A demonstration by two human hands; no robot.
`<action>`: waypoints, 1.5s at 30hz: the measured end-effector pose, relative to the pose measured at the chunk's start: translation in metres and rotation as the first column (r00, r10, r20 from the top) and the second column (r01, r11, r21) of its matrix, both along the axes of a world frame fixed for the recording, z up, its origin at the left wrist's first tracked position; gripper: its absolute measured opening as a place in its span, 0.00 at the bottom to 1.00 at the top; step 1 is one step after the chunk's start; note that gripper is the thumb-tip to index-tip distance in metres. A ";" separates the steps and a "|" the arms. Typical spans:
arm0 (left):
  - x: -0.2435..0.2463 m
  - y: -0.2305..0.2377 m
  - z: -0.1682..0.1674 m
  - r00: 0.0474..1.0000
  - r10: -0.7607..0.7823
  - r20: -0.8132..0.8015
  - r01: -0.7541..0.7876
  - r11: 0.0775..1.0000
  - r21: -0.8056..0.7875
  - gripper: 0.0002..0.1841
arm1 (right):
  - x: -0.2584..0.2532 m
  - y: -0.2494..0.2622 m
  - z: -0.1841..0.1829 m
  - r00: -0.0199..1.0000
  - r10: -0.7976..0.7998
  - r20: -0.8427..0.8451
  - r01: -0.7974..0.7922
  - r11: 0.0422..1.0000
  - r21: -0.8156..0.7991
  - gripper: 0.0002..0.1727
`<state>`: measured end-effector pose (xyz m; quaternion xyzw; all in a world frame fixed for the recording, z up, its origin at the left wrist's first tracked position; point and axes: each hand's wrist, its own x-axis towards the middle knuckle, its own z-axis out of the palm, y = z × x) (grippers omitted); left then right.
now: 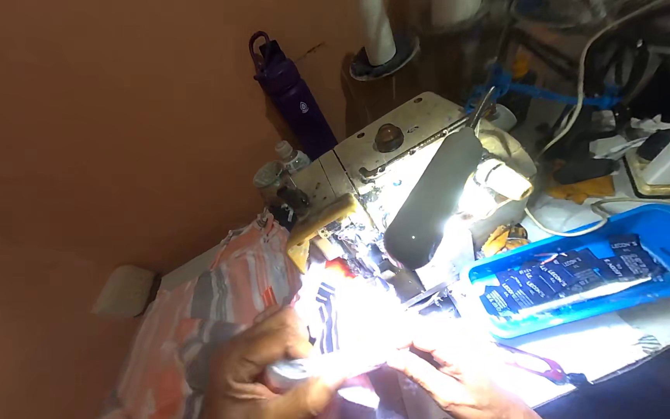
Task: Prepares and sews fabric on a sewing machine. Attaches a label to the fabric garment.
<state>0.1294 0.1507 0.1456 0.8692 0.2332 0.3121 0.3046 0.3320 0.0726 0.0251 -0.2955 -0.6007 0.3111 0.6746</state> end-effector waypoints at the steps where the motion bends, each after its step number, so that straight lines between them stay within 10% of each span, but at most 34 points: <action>1: 0.004 -0.003 -0.002 0.999 0.023 -0.041 -0.022 0.999 0.043 0.12 | 0.000 0.001 -0.001 1.000 0.003 -0.003 -0.003 1.000 -0.008 0.12; 12: 0.061 -0.049 -0.055 0.853 0.520 -0.043 -0.415 0.727 0.547 0.11 | 0.004 -0.003 -0.002 0.960 -0.244 0.136 0.248 0.969 -0.016 0.11; 16: 0.068 -0.050 -0.074 0.770 0.637 0.037 -0.507 0.577 0.640 0.09 | 0.020 -0.052 -0.005 0.630 -0.550 0.548 0.593 0.796 0.118 0.11; 24: 0.074 -0.055 -0.079 0.728 0.683 0.064 -0.528 0.498 0.687 0.11 | 0.047 -0.097 -0.024 0.196 -0.447 0.873 0.743 0.649 0.165 0.14; 36: 0.062 0.004 -0.075 0.804 0.584 0.109 -0.594 0.779 0.200 0.09 | 0.056 -0.083 -0.047 0.260 -0.655 0.709 0.738 0.608 0.292 0.14; 45: 0.057 -0.027 -0.066 0.619 0.785 0.028 -0.752 0.582 0.308 0.10 | 0.023 -0.085 0.005 0.627 -0.483 0.611 0.632 0.774 -0.037 0.26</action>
